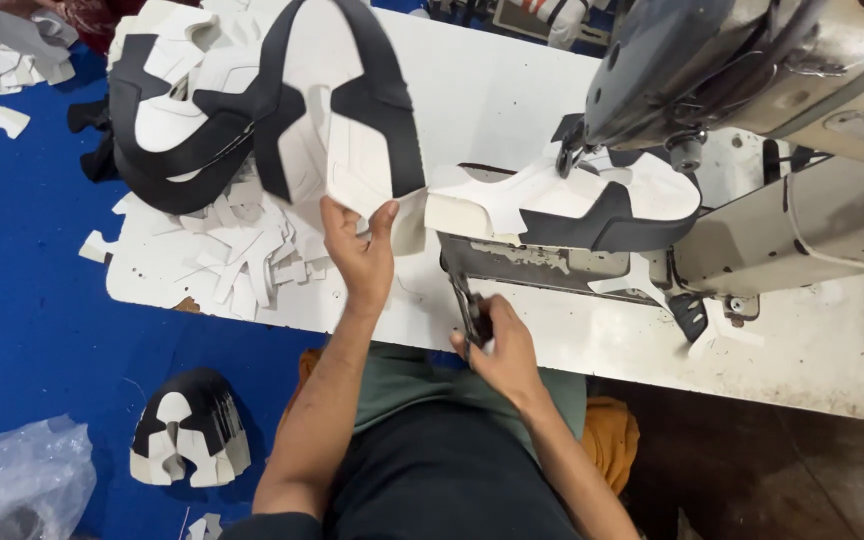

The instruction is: The person aligns white and black shoe parts under a sewing machine needle and stitches them together. They repeatedly pick up shoe components, position them for sewing, and use scissors to trim excess material from the finished seams.

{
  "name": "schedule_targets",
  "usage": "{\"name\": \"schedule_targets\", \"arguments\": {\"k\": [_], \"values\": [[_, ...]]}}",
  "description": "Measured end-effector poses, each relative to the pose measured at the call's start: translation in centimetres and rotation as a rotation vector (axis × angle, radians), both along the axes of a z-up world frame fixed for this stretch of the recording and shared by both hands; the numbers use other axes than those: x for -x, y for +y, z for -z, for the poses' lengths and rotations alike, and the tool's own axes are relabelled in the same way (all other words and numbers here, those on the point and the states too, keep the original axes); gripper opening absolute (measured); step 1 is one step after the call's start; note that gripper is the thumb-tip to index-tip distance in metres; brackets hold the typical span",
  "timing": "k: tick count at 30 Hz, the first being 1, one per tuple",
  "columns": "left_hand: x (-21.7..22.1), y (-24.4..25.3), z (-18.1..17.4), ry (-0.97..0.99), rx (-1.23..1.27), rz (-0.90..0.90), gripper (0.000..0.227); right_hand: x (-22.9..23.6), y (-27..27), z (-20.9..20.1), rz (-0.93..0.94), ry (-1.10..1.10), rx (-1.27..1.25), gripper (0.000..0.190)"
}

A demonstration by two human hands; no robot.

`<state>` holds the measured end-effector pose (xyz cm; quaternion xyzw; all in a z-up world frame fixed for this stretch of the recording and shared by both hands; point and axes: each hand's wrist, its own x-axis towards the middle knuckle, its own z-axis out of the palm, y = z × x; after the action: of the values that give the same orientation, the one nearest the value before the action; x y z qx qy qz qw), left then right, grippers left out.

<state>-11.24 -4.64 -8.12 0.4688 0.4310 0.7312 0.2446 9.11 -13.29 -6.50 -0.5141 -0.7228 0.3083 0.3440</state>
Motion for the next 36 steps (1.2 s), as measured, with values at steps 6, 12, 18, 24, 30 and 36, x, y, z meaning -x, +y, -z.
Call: {"name": "schedule_targets", "arguments": {"k": [6,12,18,24,30,36], "values": [[-0.3,-0.8,0.4,-0.193,-0.004,-0.029,0.055,2.3,1.5,1.4,0.166,0.173,0.156,0.034],[3.1,4.2,-5.5,-0.043,-0.107,-0.061,0.054,-1.2,1.9,3.8,0.18,0.128,0.215,0.029],[0.2,10.4,-8.6,0.829,0.144,-0.008,0.04,-4.7,3.3,1.6,0.309,-0.356,-0.052,0.034],[-6.7,5.3,-7.8,1.089,0.585,0.553,0.038,-7.8,4.1,-0.6,0.42,0.578,-0.013,0.055],[-9.6,0.3,-8.6,0.749,0.241,0.273,0.056,-9.1,7.7,-3.2,0.216,0.754,0.086,0.052],[-10.1,-0.2,-8.3,0.765,0.27,0.223,0.056,-8.9,8.0,-2.9,0.262,0.729,0.074,0.048]]}}
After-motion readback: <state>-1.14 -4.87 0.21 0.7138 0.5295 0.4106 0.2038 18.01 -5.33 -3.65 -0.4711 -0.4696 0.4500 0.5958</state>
